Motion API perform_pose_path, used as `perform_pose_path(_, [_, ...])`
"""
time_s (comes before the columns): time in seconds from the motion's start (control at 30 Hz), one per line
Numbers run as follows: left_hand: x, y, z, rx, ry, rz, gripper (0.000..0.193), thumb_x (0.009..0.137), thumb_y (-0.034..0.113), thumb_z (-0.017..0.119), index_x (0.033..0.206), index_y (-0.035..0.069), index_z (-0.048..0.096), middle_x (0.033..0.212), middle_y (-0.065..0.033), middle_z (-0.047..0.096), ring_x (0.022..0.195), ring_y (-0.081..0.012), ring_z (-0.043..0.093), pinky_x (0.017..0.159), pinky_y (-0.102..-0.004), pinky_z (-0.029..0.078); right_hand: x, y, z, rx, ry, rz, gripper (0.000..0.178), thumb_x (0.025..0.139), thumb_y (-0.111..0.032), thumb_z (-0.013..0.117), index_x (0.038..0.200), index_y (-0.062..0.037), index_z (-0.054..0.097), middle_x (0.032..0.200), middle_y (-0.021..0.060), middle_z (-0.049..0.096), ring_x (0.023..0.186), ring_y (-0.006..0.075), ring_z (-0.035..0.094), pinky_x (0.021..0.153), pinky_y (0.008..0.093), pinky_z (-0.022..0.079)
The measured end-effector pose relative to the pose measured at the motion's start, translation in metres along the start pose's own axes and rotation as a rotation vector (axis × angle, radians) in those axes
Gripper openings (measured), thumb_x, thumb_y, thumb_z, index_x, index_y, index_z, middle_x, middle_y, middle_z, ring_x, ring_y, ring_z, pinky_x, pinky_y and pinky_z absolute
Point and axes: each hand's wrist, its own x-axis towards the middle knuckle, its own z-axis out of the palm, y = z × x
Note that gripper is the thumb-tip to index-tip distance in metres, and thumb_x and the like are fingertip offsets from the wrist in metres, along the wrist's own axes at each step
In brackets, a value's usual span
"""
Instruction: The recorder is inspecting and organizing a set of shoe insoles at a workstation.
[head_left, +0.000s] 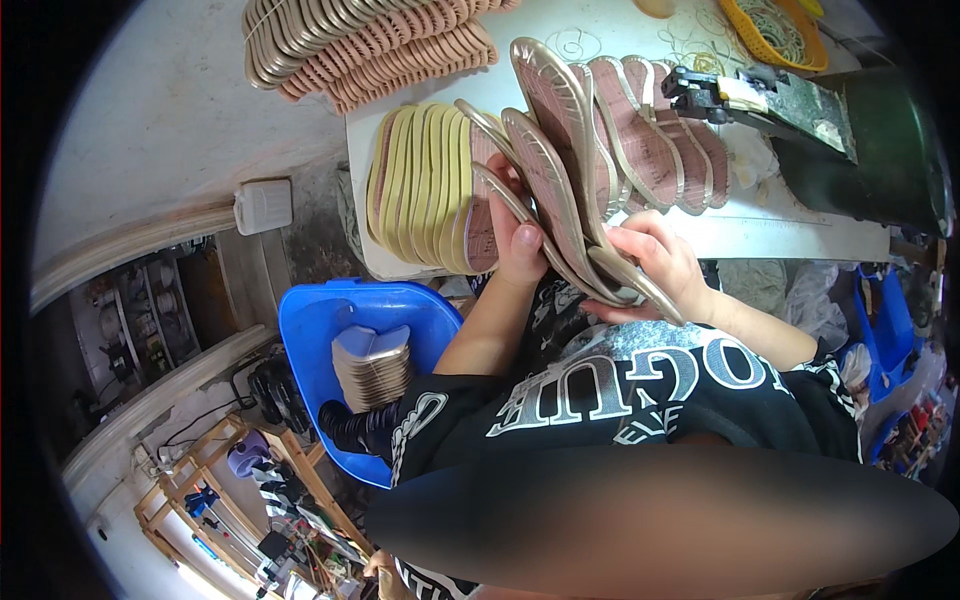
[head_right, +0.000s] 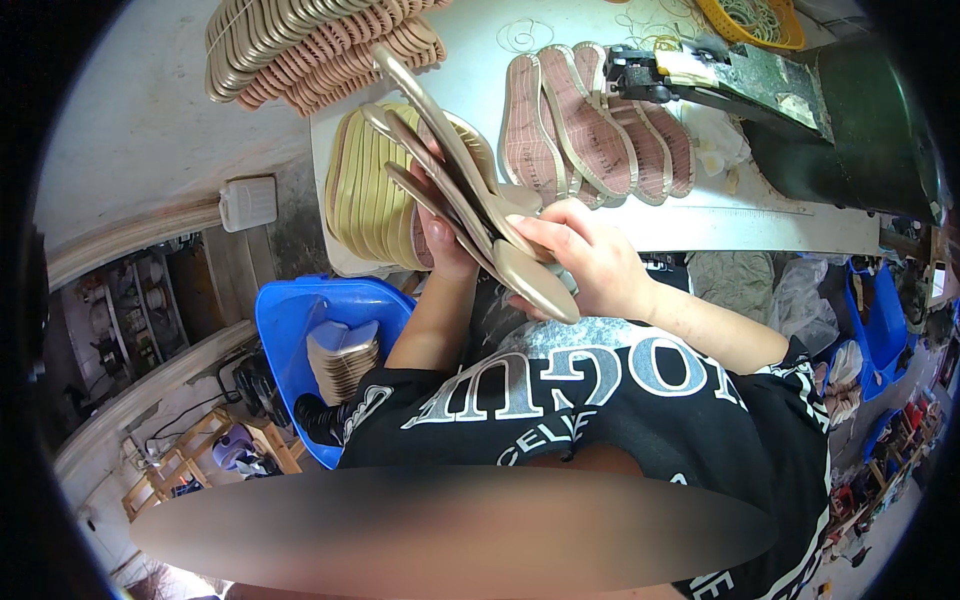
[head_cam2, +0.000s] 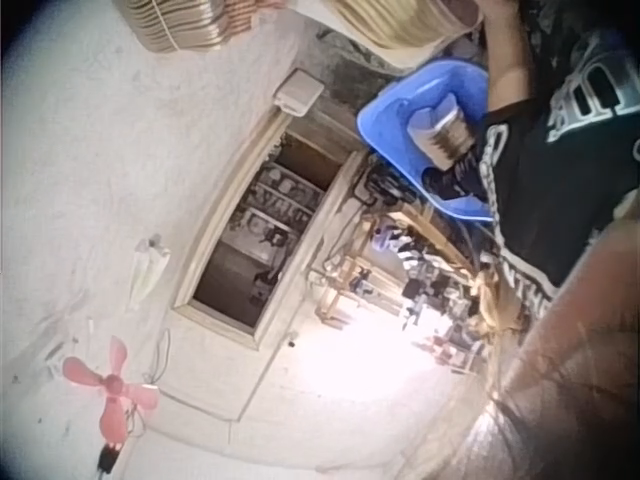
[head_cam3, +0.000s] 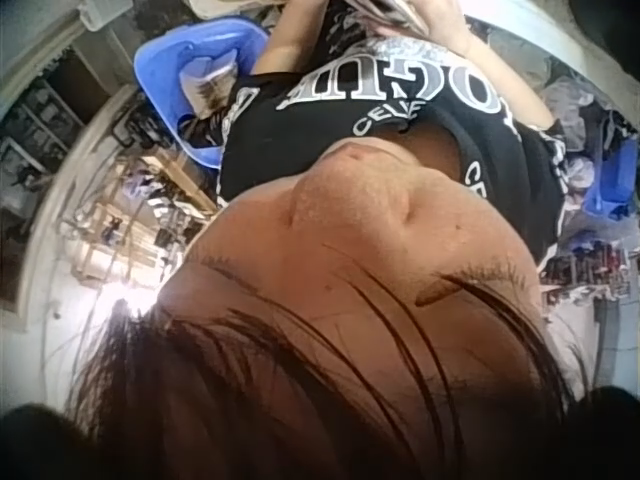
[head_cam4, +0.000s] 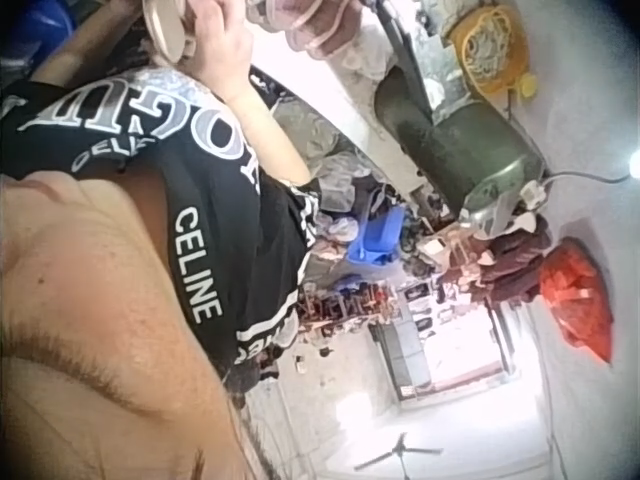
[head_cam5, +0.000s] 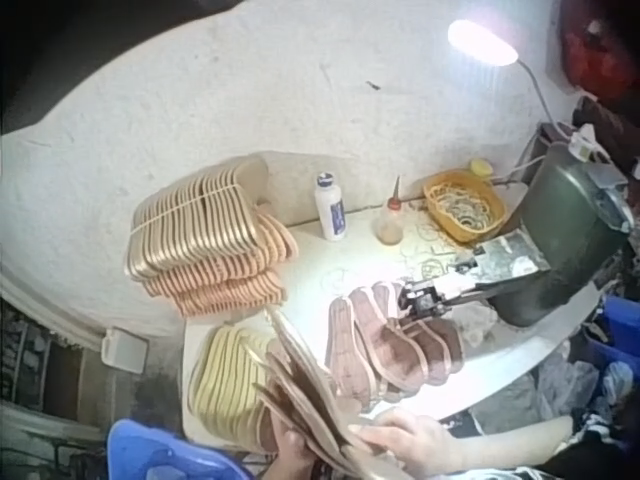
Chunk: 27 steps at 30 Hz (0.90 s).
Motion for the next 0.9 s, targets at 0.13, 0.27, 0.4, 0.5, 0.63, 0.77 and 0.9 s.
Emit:
perform_pose_path(0.13, [0.001, 0.0, 0.004, -0.042, -0.016, -0.028, 0.089, 0.077, 0.056, 0.065, 0.139, 0.006, 0.029, 0.133, -0.0063, 0.042, 0.123, -0.0179, 0.042, 0.102, -0.034, 0.035, 0.001, -0.004, -0.005, 0.028, -0.023, 0.07, 0.074, 0.063, -0.025, 0.084, 0.126, -0.0072, 0.05, 0.096, 0.0108, 0.054, 0.077, 0.0238, 0.061, 0.066, 0.0333, 0.051])
perform_pose_path(0.27, [-0.001, 0.0, 0.008, 0.045, 0.043, -0.123, 0.086, 0.08, 0.061, 0.058, 0.139, 0.005, 0.029, 0.131, -0.0069, 0.043, 0.123, -0.0184, 0.042, 0.103, -0.0341, 0.033, 0.011, 0.003, -0.013, 0.044, -0.027, 0.066, 0.068, 0.064, -0.028, 0.083, 0.12, -0.0038, 0.053, 0.094, 0.0117, 0.056, 0.082, 0.0272, 0.06, 0.066, 0.0347, 0.051])
perform_pose_path(0.4, [-0.01, -0.012, 0.009, -0.094, 0.112, -0.273, 0.088, 0.078, 0.06, 0.06, 0.137, 0.004, 0.026, 0.124, -0.0097, 0.045, 0.115, -0.0199, 0.046, 0.099, -0.0348, 0.036, 0.016, 0.0, -0.016, 0.06, -0.075, 0.111, 0.064, 0.064, -0.031, 0.082, 0.113, -0.0006, 0.055, 0.089, 0.012, 0.055, 0.08, 0.0286, 0.058, 0.065, 0.0355, 0.05])
perform_pose_path(0.5, [-0.007, -0.028, 0.007, -0.217, 0.082, -0.24, 0.088, 0.075, 0.06, 0.064, 0.138, 0.008, 0.03, 0.125, -0.0064, 0.048, 0.114, -0.0174, 0.05, 0.097, -0.0326, 0.041, 0.013, 0.0, -0.014, 0.113, -0.129, 0.146, 0.067, 0.062, -0.029, 0.082, 0.115, -0.0004, 0.051, 0.082, 0.0093, 0.051, 0.072, 0.0261, 0.055, 0.061, 0.0341, 0.047])
perform_pose_path(0.63, [-0.004, -0.036, -0.001, -0.425, -0.066, -0.346, 0.081, 0.078, 0.061, 0.058, 0.135, 0.007, 0.039, 0.123, -0.0065, 0.053, 0.111, -0.0172, 0.053, 0.096, -0.0338, 0.043, 0.011, -0.003, -0.001, 0.359, -0.16, 0.312, 0.08, 0.064, -0.018, 0.086, 0.125, -0.0027, 0.037, 0.073, 0.0003, 0.04, 0.061, 0.0071, 0.041, 0.052, 0.0205, 0.034])
perform_pose_path(0.77, [0.012, -0.035, 0.0, -0.691, -0.216, -0.337, 0.073, 0.087, 0.046, 0.053, 0.141, 0.003, 0.031, 0.103, -0.0151, 0.049, 0.09, -0.0271, 0.048, 0.082, -0.0386, 0.042, 0.02, -0.011, -0.005, 0.284, -0.189, 0.351, 0.079, 0.06, -0.021, 0.085, 0.122, -0.0037, 0.039, 0.075, 0.0033, 0.046, 0.063, 0.016, 0.049, 0.056, 0.0282, 0.041])
perform_pose_path(0.9, [0.016, -0.029, 0.003, -0.81, -0.145, -0.459, 0.062, 0.092, 0.043, 0.046, 0.144, 0.012, 0.032, 0.101, -0.015, 0.05, 0.089, -0.0265, 0.048, 0.081, -0.0386, 0.041, 0.02, -0.012, -0.007, 0.249, -0.208, 0.347, 0.079, 0.058, -0.027, 0.085, 0.12, -0.0051, 0.041, 0.079, 0.006, 0.052, 0.068, 0.0248, 0.059, 0.061, 0.0357, 0.049])
